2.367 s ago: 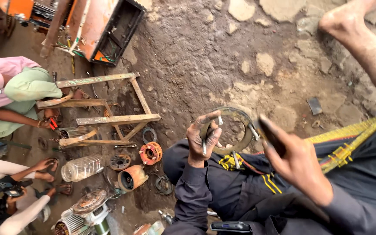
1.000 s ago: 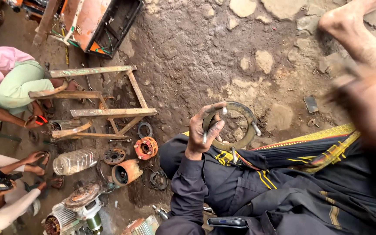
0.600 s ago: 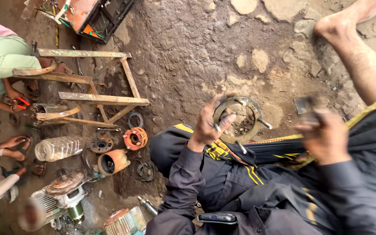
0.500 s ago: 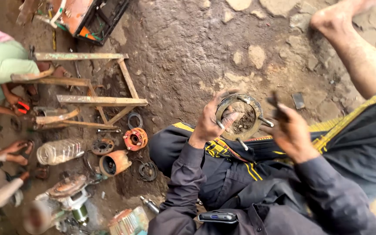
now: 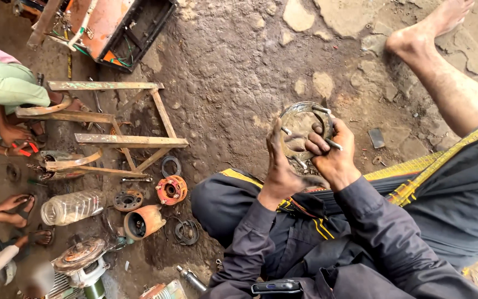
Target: The person sits on the ground holding a circular metal flange and scrapes its surface with a handheld scraper, rotating the flange to work around the ring. They then move to a motor end bell and continue scraping its rim by hand.
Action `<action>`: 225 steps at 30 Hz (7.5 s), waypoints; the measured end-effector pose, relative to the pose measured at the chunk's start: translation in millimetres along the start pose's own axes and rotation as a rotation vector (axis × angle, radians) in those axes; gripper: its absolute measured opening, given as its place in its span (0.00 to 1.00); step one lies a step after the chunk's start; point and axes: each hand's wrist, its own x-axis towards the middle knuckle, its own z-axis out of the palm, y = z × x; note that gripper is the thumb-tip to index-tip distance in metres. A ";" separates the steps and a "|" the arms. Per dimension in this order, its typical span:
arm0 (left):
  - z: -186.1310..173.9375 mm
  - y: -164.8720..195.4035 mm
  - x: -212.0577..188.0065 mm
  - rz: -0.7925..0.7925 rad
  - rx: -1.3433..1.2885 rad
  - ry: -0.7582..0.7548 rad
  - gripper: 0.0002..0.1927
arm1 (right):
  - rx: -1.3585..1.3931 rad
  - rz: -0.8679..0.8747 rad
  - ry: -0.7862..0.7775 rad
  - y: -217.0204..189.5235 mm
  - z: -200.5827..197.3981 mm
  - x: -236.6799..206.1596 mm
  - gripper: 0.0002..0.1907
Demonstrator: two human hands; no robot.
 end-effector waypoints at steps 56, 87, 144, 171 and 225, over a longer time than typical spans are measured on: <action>-32.0 -27.8 1.0 -0.125 0.162 0.579 0.26 | -2.087 -0.963 -0.004 51.6 42.6 -100.1 0.28; -17.9 -27.6 21.9 -0.034 0.221 0.443 0.25 | -2.067 -1.011 -0.009 19.3 30.7 -79.5 0.34; -30.7 -24.9 29.9 -0.152 -0.027 0.136 0.26 | -2.179 -0.916 0.046 -0.7 22.2 -90.8 0.31; -37.4 -21.4 19.3 -0.090 -0.213 0.025 0.25 | -2.204 -0.912 -0.242 -37.9 28.3 -106.4 0.35; -18.6 -37.2 15.3 -0.032 0.184 0.245 0.26 | -1.982 -0.888 0.003 32.5 -17.6 -92.8 0.18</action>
